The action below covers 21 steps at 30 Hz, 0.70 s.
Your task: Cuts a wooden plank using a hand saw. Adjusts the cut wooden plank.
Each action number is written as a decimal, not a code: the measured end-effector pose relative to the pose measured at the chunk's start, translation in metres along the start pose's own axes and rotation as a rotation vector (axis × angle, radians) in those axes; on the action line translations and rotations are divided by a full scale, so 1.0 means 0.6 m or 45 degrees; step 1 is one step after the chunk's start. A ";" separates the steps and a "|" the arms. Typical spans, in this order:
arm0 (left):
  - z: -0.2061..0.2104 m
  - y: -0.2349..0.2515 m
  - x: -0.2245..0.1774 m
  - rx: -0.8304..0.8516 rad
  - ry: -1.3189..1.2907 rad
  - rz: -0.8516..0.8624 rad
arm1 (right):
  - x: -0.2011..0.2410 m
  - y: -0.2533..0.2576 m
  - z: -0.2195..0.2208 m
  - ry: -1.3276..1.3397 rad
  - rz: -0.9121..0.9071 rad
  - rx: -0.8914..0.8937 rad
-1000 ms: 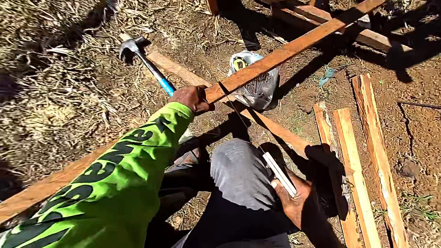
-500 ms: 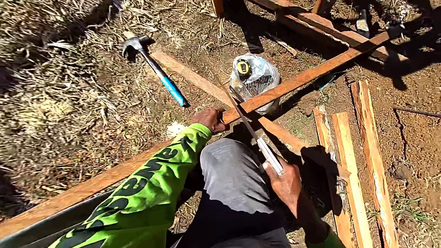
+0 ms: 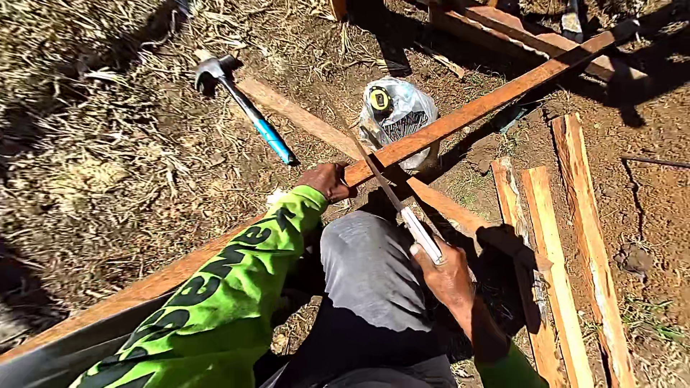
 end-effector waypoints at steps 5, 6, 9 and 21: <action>0.006 0.006 0.002 0.016 0.022 -0.020 | -0.045 -0.119 -0.077 -0.128 0.022 0.072; 0.010 0.005 -0.001 0.021 0.032 -0.023 | -0.036 -0.094 -0.059 -0.099 0.015 0.055; 0.022 -0.007 -0.014 -0.007 0.023 0.025 | 0.023 0.058 0.041 0.066 -0.049 -0.060; 0.032 -0.006 -0.001 0.086 0.027 -0.045 | -0.058 -0.133 -0.053 -0.109 -0.007 0.015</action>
Point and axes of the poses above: each hand's wrist, its own y-axis towards the middle knuckle, its own z-axis out of the palm, x = y × z, the point moved 8 cm from there along y, towards the middle knuckle, and after that the axes turned 9 degrees about -y, right-handed, at the moved point
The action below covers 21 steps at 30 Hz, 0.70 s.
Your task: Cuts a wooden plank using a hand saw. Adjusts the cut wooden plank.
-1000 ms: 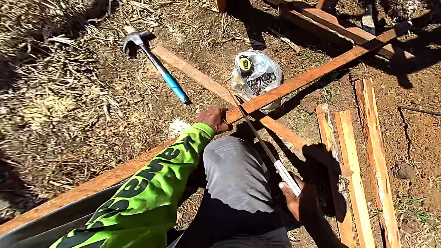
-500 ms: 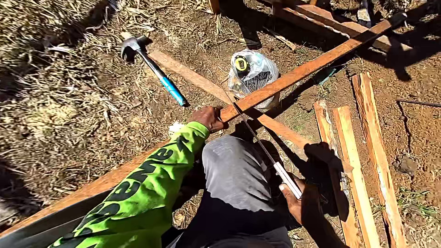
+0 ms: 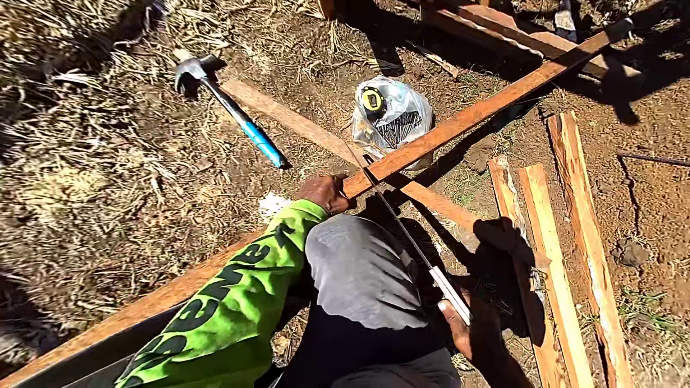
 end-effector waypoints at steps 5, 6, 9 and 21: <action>-0.002 -0.025 -0.025 0.000 -0.052 0.036 | 0.079 0.224 0.136 0.129 0.029 0.042; 0.002 -0.028 -0.022 -0.002 -0.041 0.024 | 0.085 0.248 0.163 0.105 0.064 0.129; -0.034 -0.013 -0.001 -0.087 -0.034 0.046 | 0.072 0.237 0.157 0.183 -0.046 -0.027; 0.025 -0.005 0.018 -0.001 0.059 -0.006 | -0.110 0.146 -0.009 0.277 0.184 -0.792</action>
Point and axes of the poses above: each hand's wrist, its own y-axis towards the middle knuckle, its own z-axis out of the palm, x = y × z, the point moved 8 cm from there along y, towards the middle knuckle, and after that the axes turned 9 degrees about -y, right-handed, at the moved point
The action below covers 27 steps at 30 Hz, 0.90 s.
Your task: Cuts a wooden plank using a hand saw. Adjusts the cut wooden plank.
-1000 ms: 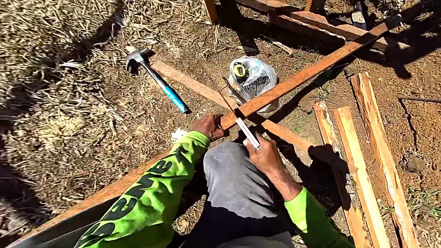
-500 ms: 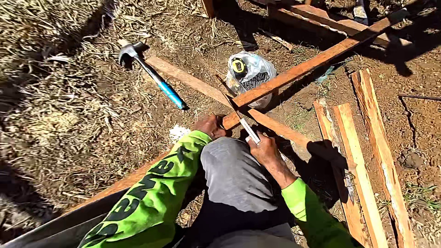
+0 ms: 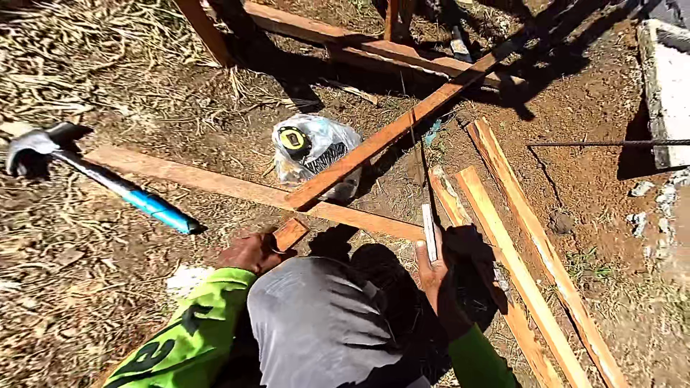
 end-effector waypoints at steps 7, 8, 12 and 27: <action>0.030 -0.012 -0.002 0.140 0.021 -0.130 | -0.120 0.093 -0.031 -0.801 0.359 0.165; 0.032 -0.012 -0.002 0.125 0.025 -0.105 | -0.122 0.108 -0.036 -0.754 0.427 0.189; 0.041 -0.024 -0.022 0.132 -0.001 -0.097 | -0.099 0.177 -0.024 -0.597 0.412 -0.020; 0.060 -0.032 -0.007 0.094 -0.004 -0.146 | 0.182 0.186 0.410 -0.775 -0.951 0.750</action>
Point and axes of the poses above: each hand's wrist, its own y-axis towards the middle knuckle, its own z-axis out of the palm, x = y × z, the point moved 8 cm from there along y, towards the middle knuckle, and after that the axes turned 9 degrees about -y, right-handed, at the moved point
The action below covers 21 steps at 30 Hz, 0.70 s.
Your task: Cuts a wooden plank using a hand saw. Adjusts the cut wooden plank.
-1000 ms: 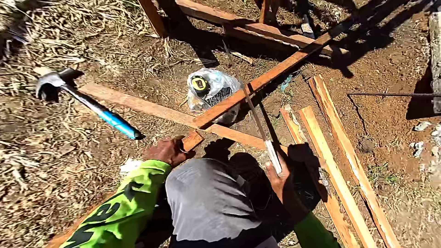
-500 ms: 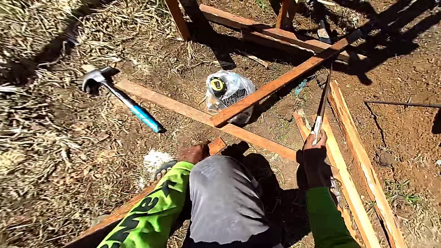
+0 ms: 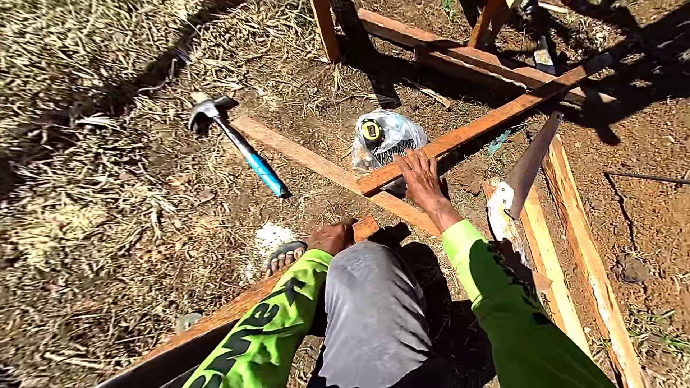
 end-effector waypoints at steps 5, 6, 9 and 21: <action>-0.006 -0.006 -0.019 -0.030 0.014 0.062 | 0.011 0.020 -0.019 -0.110 -0.166 0.101; -0.011 -0.008 -0.020 -0.037 0.015 0.059 | 0.010 0.018 -0.025 -0.142 -0.231 0.081; -0.028 -0.016 -0.032 0.006 0.013 0.040 | -0.008 -0.006 -0.045 -0.223 -0.382 0.076; -0.015 0.020 -0.001 0.104 -0.102 0.048 | -0.204 -0.053 -0.106 -0.419 0.311 0.657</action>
Point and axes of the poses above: each hand's wrist, its own y-axis towards the middle knuckle, its own z-axis out of the palm, x = y × z, the point moved 8 cm from there along y, towards the middle knuckle, and after that the axes turned 9 degrees about -y, right-handed, at the moved point
